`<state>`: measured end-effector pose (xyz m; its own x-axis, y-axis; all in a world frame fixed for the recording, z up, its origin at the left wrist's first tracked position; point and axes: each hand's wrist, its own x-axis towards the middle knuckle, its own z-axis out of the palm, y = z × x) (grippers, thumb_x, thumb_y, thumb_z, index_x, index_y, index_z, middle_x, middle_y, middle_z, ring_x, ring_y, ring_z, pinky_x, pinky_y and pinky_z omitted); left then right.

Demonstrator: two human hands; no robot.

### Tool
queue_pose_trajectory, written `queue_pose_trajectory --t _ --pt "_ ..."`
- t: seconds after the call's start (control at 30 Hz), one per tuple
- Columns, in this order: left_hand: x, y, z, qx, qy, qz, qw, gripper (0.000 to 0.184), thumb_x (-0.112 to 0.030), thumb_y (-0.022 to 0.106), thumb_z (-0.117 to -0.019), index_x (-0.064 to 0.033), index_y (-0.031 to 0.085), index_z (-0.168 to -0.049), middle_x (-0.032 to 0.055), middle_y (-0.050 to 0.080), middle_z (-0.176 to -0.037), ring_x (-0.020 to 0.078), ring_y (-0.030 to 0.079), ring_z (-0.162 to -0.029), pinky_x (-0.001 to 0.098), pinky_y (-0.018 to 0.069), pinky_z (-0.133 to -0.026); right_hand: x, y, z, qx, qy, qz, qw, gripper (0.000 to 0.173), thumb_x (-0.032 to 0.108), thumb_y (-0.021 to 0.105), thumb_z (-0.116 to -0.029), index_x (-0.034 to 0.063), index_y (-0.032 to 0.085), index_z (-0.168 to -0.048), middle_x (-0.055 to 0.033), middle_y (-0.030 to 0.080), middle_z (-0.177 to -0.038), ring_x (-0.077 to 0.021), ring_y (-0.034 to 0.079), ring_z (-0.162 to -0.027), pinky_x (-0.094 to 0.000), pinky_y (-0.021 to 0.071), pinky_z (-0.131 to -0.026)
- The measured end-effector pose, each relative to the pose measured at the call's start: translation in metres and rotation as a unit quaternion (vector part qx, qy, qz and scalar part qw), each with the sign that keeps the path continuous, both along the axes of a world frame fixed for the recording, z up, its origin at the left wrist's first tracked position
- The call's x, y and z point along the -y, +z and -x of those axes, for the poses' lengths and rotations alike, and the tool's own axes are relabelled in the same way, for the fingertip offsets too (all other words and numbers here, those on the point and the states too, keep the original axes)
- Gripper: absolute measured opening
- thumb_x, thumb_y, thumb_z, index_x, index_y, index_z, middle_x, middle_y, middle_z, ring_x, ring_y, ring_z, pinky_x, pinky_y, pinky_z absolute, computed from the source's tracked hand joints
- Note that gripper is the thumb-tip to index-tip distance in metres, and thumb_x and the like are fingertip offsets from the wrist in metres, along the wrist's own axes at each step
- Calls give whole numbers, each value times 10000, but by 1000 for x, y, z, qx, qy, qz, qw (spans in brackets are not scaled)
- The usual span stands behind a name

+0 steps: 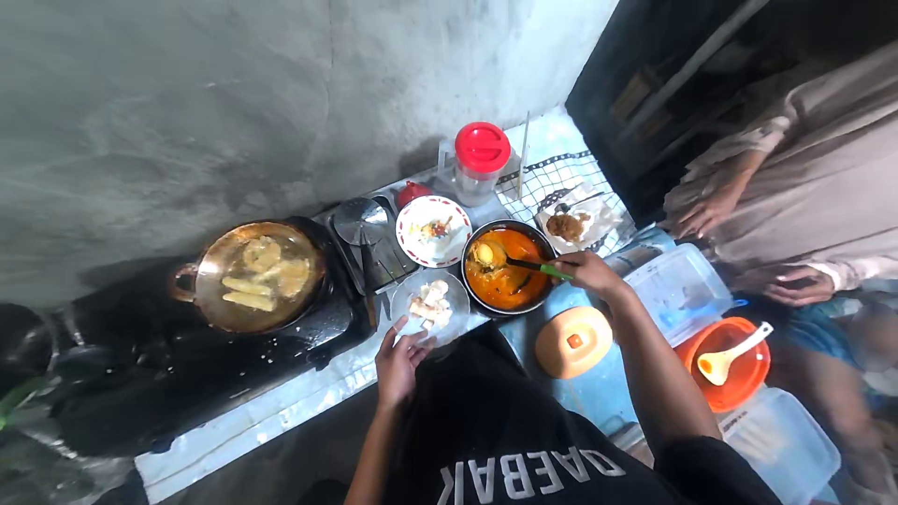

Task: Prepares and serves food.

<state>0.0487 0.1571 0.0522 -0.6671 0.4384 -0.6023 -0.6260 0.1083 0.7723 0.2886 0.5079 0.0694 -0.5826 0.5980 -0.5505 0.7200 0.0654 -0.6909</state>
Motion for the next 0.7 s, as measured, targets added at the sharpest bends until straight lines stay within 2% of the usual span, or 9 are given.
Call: queue_pose_trajectory --t 0.1,0.23,0.3,0.37,0.43,0.57,0.7 --pt "-3 1 -2 -4 -10 -5 1000 422 -33 426 -1041 15 467 -1458 253 710 -1056 347 748 -842 458 645 -767 7 12 -8 -15 -1 -8 1000 282 246 522 -1092 115 723 -1240 -38 760 -944 -114 587 -634 -310 470 -577" --pt "-9 -1 -2 -7 -28 -12 999 419 -29 430 -1035 20 471 -1449 247 713 -1038 352 747 -837 468 645 -764 11 28 -18 -18 -7 -36 999 262 223 541 -1083 119 729 -1232 -39 762 -938 -117 591 -636 -319 472 -576" --pt "-6 -1 -2 -11 -32 -7 999 416 -35 442 -1035 14 477 -1447 243 716 -1051 354 747 -847 476 644 -767 19 25 -21 -12 -10 -37 999 260 240 550 -1078 129 731 -1227 -43 767 -958 -132 652 -707 -344 524 -640" --pt "-5 1 -4 -19 -41 -15 999 417 -59 438 -1046 3 470 -1457 232 704 -1105 350 742 -879 483 640 -785 27 20 -25 -8 -15 -16 1000 281 259 542 -1075 118 720 -1240 -58 767 -1026 -154 712 -843 -377 581 -775" --pt "-11 1 -7 -27 -58 -17 998 430 -90 426 -1049 -23 457 -1473 199 716 -1094 310 748 -874 448 642 -775 29 22 -29 -16 -16 -9 1000 298 261 541 -1069 95 718 -1242 -68 762 -1048 -153 720 -901 -382 586 -853" --pt "-11 -4 -8 -27 -74 -15 997 450 -106 420 -1045 -29 417 -1488 176 720 -1070 281 751 -854 426 641 -771 42 24 -31 11 34 -34 999 332 296 502 -1083 120 705 -1277 -55 766 -1070 -173 724 -980 -443 563 -966" --pt "-12 -6 -9 -28 -76 -24 996 459 -110 408 -1045 -26 395 -1496 178 716 -1078 276 751 -855 424 640 -770 62 32 -27 76 75 -78 991 350 329 479 -1084 169 684 -1319 -44 763 -1105 -212 721 -1028 -505 544 -989"
